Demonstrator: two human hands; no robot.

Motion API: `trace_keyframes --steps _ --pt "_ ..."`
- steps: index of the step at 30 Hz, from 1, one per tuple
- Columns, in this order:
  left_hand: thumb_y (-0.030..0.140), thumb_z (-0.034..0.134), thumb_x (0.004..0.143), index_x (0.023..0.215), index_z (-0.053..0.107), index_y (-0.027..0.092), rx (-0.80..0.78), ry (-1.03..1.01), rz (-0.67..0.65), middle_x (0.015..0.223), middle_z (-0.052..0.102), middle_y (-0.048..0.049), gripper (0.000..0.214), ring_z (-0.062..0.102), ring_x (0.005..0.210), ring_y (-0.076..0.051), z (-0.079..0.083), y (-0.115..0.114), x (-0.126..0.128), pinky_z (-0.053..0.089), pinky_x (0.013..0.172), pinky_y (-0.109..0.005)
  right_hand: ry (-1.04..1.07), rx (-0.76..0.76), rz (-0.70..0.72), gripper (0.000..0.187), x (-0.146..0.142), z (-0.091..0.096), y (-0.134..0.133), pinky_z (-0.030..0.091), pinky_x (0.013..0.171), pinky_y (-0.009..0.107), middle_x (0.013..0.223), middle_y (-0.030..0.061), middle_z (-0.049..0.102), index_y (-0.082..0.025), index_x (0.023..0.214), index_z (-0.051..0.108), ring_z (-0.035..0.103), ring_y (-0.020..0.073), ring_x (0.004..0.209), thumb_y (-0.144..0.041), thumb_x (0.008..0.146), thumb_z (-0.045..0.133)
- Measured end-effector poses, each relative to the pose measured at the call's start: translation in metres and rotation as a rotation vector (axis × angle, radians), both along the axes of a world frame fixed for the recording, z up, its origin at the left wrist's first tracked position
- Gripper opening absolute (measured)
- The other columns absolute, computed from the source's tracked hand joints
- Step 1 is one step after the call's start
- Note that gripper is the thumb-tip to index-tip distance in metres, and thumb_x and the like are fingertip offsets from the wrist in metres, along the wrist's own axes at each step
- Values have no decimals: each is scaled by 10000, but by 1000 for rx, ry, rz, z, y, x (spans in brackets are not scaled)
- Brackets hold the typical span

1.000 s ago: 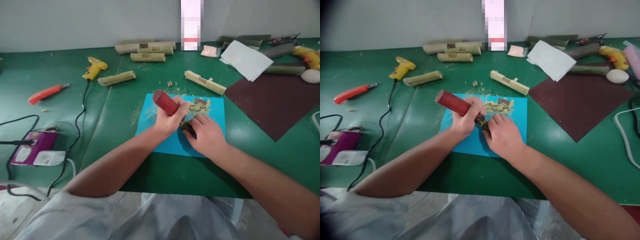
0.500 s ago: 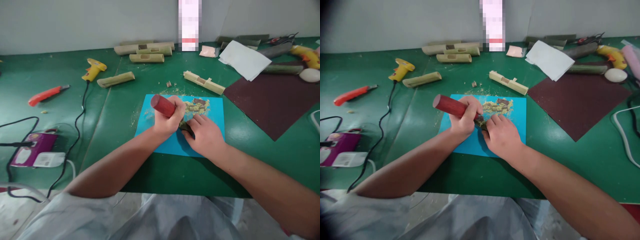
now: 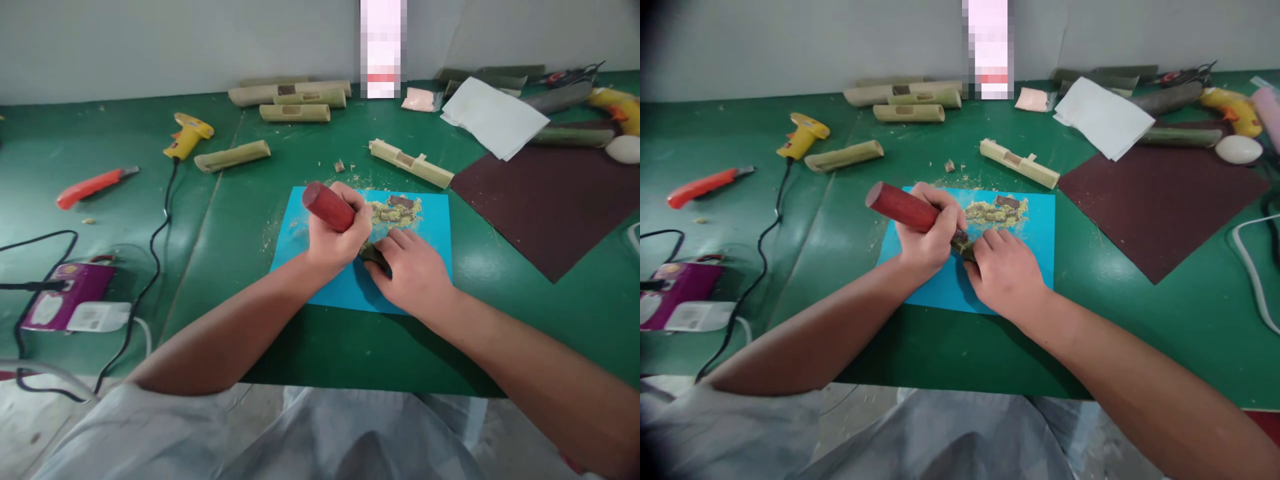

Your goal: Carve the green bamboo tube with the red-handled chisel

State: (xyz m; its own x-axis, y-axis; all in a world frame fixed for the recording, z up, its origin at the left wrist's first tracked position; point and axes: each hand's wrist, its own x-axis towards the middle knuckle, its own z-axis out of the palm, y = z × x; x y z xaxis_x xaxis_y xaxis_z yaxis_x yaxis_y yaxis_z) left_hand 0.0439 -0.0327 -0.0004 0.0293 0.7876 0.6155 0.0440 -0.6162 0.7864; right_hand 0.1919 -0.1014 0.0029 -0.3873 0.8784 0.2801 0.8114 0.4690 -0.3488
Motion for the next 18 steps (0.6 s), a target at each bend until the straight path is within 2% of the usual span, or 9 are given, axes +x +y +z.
trace_keyframes --steps 6,9,12,18 --pt "432 734 910 653 565 215 -48 33 -18 601 559 16 376 510 524 -103 1 -1 3 399 507 -305 -6 -14 -12 152 -1 0 0 384 701 384 896 107 652 -177 872 654 564 257 854 -292 959 608" --pt "324 682 918 625 557 212 -15 78 -31 585 551 6 337 498 522 -110 4 -3 3 397 515 -300 14 -11 -6 156 -1 -2 0 387 701 385 896 106 648 -183 867 652 557 255 847 -292 963 597" --pt "179 619 862 577 517 203 8 103 -66 550 525 8 304 474 509 -106 9 -4 3 373 501 -284 58 -1 25 158 0 -5 0 406 718 385 890 99 642 -187 877 655 551 250 844 -304 967 600" --pt "126 606 715 497 471 202 -249 -65 -82 463 479 27 267 429 438 -86 15 -6 3 347 435 -245 84 6 78 181 -1 -5 -2 437 742 392 873 101 639 -171 882 667 549 250 836 -300 980 586"
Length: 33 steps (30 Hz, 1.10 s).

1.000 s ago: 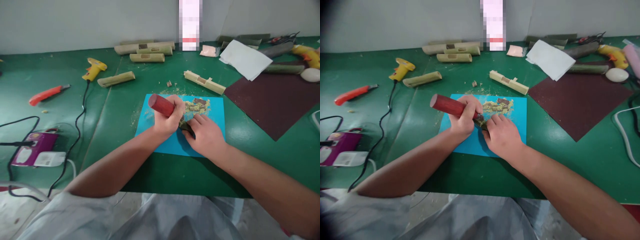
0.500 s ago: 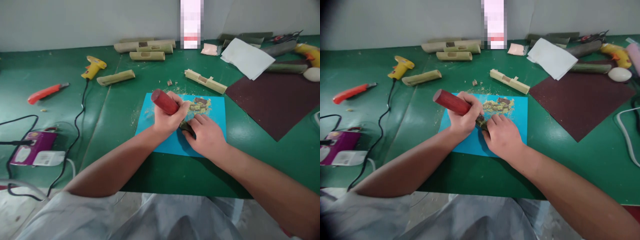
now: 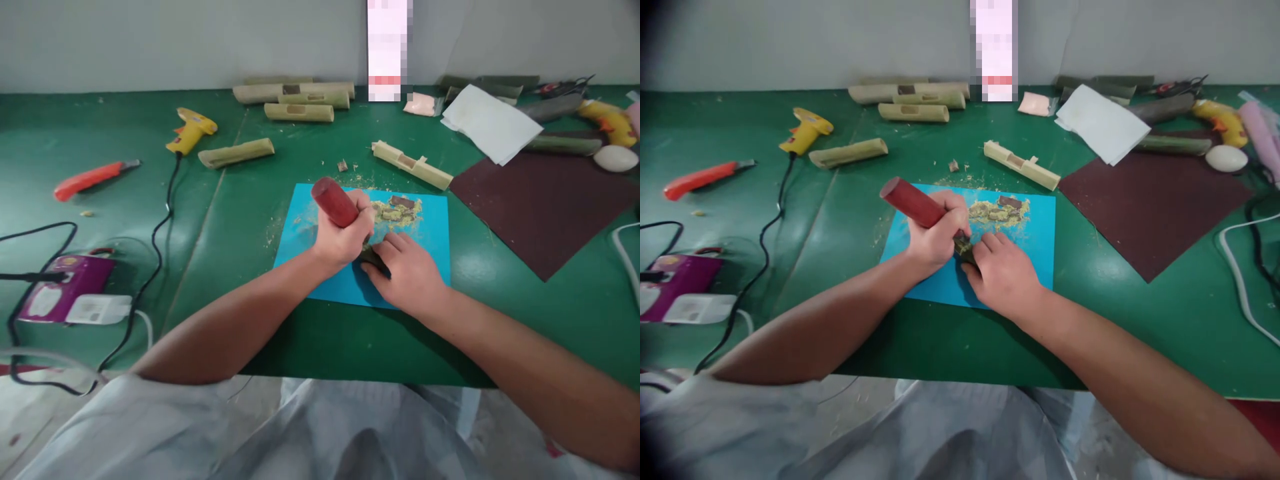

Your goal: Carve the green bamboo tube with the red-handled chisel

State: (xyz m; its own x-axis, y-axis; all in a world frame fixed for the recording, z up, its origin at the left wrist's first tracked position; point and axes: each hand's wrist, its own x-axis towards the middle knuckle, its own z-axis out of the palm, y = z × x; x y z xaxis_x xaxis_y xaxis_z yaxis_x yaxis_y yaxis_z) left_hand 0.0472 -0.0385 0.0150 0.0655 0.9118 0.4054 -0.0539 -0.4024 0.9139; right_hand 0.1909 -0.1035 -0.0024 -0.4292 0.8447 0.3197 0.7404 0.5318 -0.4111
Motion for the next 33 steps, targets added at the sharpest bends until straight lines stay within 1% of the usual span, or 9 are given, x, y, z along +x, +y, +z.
trace_keyframes --steps 2,4,8,11,16,21,25,30,33 --pt "129 617 696 482 474 204 -88 -30 -43 428 452 34 269 400 406 -81 1 0 -1 314 400 -238 -7 8 -12 190 1 0 1 444 751 398 875 107 640 -167 886 671 551 256 841 -302 982 578" --pt "133 632 707 475 471 205 -137 -43 -50 413 437 39 291 385 394 -79 1 1 -1 307 386 -236 -19 13 -26 188 3 0 2 451 759 402 876 110 640 -163 892 676 554 260 845 -301 976 579" --pt "150 661 797 506 497 205 -160 -75 92 469 501 31 337 451 437 -86 0 5 2 388 430 -234 -46 5 -60 192 4 0 3 450 760 405 870 110 640 -167 890 678 555 263 846 -312 967 578" --pt "188 697 831 532 523 202 -106 -58 97 505 539 26 346 492 470 -90 -2 7 5 433 469 -238 -58 -6 -84 198 2 2 1 440 748 404 872 109 643 -174 884 672 556 264 849 -319 970 567" --pt "269 754 842 599 534 200 -19 0 113 535 532 40 335 480 495 -86 -4 3 5 432 494 -244 -58 -11 -105 185 1 5 -1 407 709 384 864 96 641 -196 856 655 545 248 825 -314 968 568" --pt "341 775 858 664 557 197 42 68 18 644 600 18 326 557 586 -104 -8 -8 4 486 579 -275 -36 12 -111 193 1 4 0 404 711 384 894 106 667 -186 906 673 549 248 826 -316 979 551" --pt "394 765 878 667 528 208 67 43 -4 611 529 34 368 515 546 -104 -13 -11 6 472 549 -282 -40 17 -108 215 0 2 0 409 714 391 893 116 675 -177 910 682 556 259 832 -314 985 534" --pt "326 695 896 603 484 201 26 45 -46 526 457 48 382 403 468 -76 -8 -12 8 378 476 -260 0 4 -87 204 2 0 1 411 722 380 873 100 662 -184 895 685 550 249 828 -317 970 550" --pt "230 679 839 548 432 201 -66 15 -59 479 428 50 382 385 438 -68 -1 -11 9 326 448 -256 27 -32 -84 185 3 0 2 424 739 380 861 89 643 -190 895 686 549 245 833 -322 960 574"
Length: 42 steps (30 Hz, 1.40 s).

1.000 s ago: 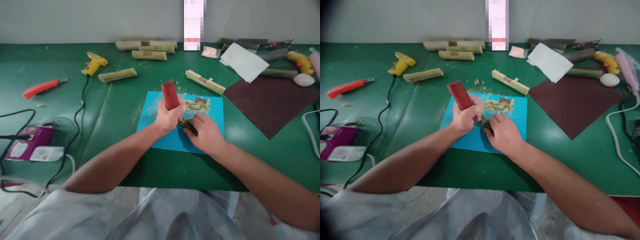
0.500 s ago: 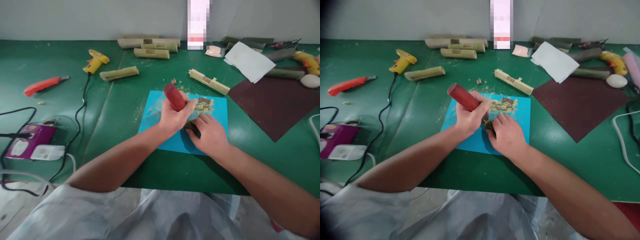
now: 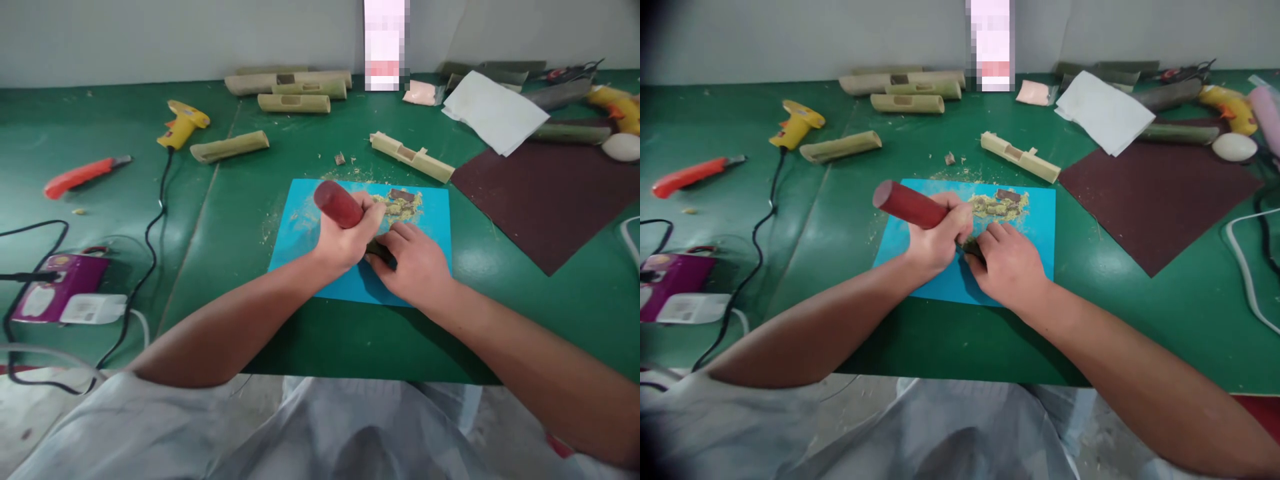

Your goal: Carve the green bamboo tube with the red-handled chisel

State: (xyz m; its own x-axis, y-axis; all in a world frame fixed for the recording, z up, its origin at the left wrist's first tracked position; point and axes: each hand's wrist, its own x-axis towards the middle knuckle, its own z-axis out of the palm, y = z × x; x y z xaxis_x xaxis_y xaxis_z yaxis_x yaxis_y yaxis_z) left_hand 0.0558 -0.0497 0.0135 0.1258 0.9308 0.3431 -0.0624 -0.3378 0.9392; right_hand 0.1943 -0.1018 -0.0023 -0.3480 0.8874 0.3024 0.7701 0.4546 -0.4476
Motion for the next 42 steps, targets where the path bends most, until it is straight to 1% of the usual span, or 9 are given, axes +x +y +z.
trace_keyframes --steps 6,12,21,26,30,34,37,40,42 --pt "169 688 747 482 379 215 -185 -73 -57 387 346 64 410 283 347 -53 4 8 -2 227 357 -266 -10 -15 -4 187 -1 2 0 446 755 386 866 98 636 -178 879 686 562 250 848 -319 958 592" --pt "298 719 877 546 434 212 -106 -79 73 430 468 48 445 381 394 -57 -3 9 -1 327 411 -267 -57 -3 -18 168 -3 3 -2 435 755 393 885 104 645 -178 898 688 557 257 863 -302 956 592" --pt "347 748 869 570 412 213 -42 -18 133 460 444 55 470 402 424 -70 -4 5 4 374 440 -249 -55 -5 -27 165 -3 4 -2 425 742 392 884 100 645 -183 896 683 557 258 865 -304 961 591" --pt "353 747 874 570 426 216 -16 29 41 479 423 45 462 375 434 -80 -5 4 1 350 438 -278 -13 -19 11 171 -1 3 0 431 751 395 885 94 640 -188 899 683 547 251 852 -297 971 573" --pt "243 722 817 526 432 212 -1 48 -39 480 405 35 412 358 451 -85 1 5 -1 321 442 -294 8 -36 30 176 0 2 0 442 766 390 903 94 645 -188 911 687 551 246 860 -303 980 572" --pt "163 681 748 476 398 215 -146 16 -103 417 353 53 395 291 387 -61 5 10 -3 222 373 -281 0 -45 28 175 1 3 1 452 777 390 907 100 644 -170 918 693 556 249 874 -295 972 583" --pt "242 755 761 467 400 221 -182 -53 -71 370 345 64 462 275 338 -53 1 14 -4 164 337 -287 -20 -43 27 185 0 4 1 447 777 394 910 104 643 -169 910 693 551 253 880 -299 973 578" --pt "389 809 808 506 439 224 -127 -77 36 394 424 59 505 341 360 -61 -3 15 -2 247 368 -298 -42 -37 17 178 0 5 0 435 767 395 903 106 642 -168 904 693 546 254 870 -289 966 579" --pt "436 798 838 531 460 223 -110 -48 52 427 465 54 504 382 394 -69 -3 13 0 318 408 -295 -51 -32 3 167 -1 6 0 427 757 391 897 105 643 -166 911 695 549 255 866 -284 960 587"
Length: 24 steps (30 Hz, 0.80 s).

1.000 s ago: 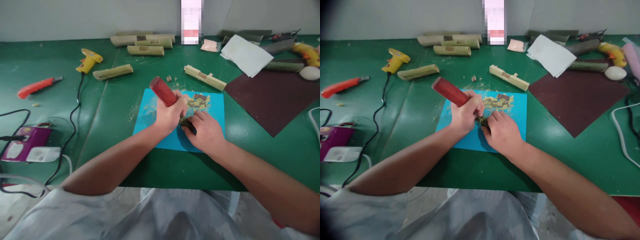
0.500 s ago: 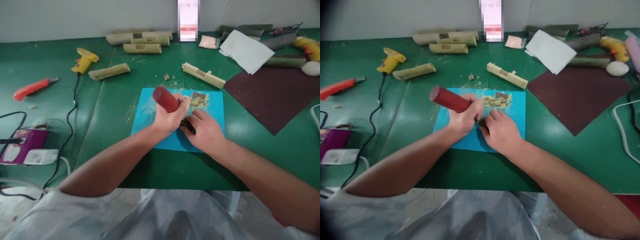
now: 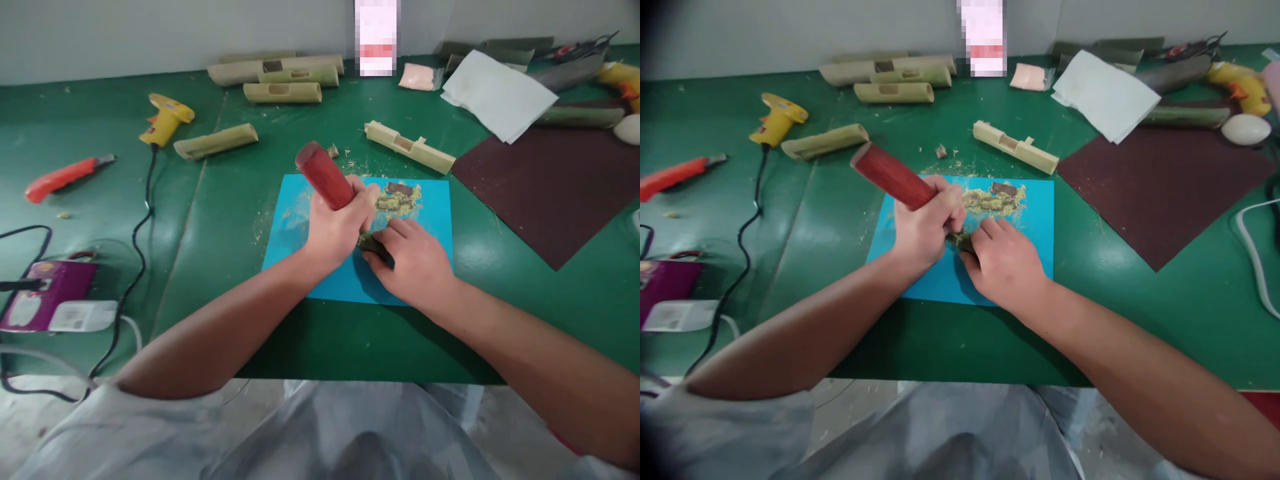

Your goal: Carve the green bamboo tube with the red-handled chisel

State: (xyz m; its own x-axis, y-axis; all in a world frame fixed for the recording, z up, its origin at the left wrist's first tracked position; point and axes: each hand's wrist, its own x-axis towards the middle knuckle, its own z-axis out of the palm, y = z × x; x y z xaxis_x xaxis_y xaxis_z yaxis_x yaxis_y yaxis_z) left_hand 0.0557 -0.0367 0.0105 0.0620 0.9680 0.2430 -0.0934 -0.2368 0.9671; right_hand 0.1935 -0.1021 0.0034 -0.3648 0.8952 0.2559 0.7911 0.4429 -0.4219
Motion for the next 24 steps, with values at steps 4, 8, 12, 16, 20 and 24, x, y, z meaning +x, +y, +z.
trace_keyframes --steps 4,8,12,16,20,24 --pt "392 757 872 548 462 215 28 48 17 449 482 52 473 405 419 -69 4 -4 2 376 449 -266 -5 14 -2 154 0 1 -1 420 743 381 890 100 643 -166 911 695 555 252 860 -283 954 604" --pt "297 740 855 557 443 214 39 88 45 452 471 55 429 428 435 -74 6 -7 2 399 468 -249 3 17 -6 151 0 0 -1 418 746 378 892 95 646 -177 917 693 557 255 872 -290 959 601" --pt "265 695 878 558 424 218 54 91 51 458 459 55 422 418 429 -75 5 -7 3 408 481 -252 -8 39 -6 155 0 -1 0 411 727 378 890 102 651 -157 916 699 561 256 860 -284 950 617" --pt "251 693 872 552 433 215 59 99 60 461 473 52 414 425 432 -75 5 -7 2 412 485 -246 -14 35 3 159 0 -1 0 403 721 379 889 101 650 -160 918 701 554 253 847 -280 955 605" --pt "264 693 882 553 446 209 39 122 42 448 489 51 415 426 417 -68 7 -8 2 403 470 -235 -25 38 7 161 0 1 -1 392 717 377 893 101 649 -158 934 705 550 255 854 -278 960 601" --pt "277 699 897 575 448 210 21 112 26 452 483 49 413 419 407 -64 9 -10 3 380 453 -239 -43 30 5 171 0 1 -1 376 698 371 888 97 647 -155 938 709 544 249 845 -278 968 594"
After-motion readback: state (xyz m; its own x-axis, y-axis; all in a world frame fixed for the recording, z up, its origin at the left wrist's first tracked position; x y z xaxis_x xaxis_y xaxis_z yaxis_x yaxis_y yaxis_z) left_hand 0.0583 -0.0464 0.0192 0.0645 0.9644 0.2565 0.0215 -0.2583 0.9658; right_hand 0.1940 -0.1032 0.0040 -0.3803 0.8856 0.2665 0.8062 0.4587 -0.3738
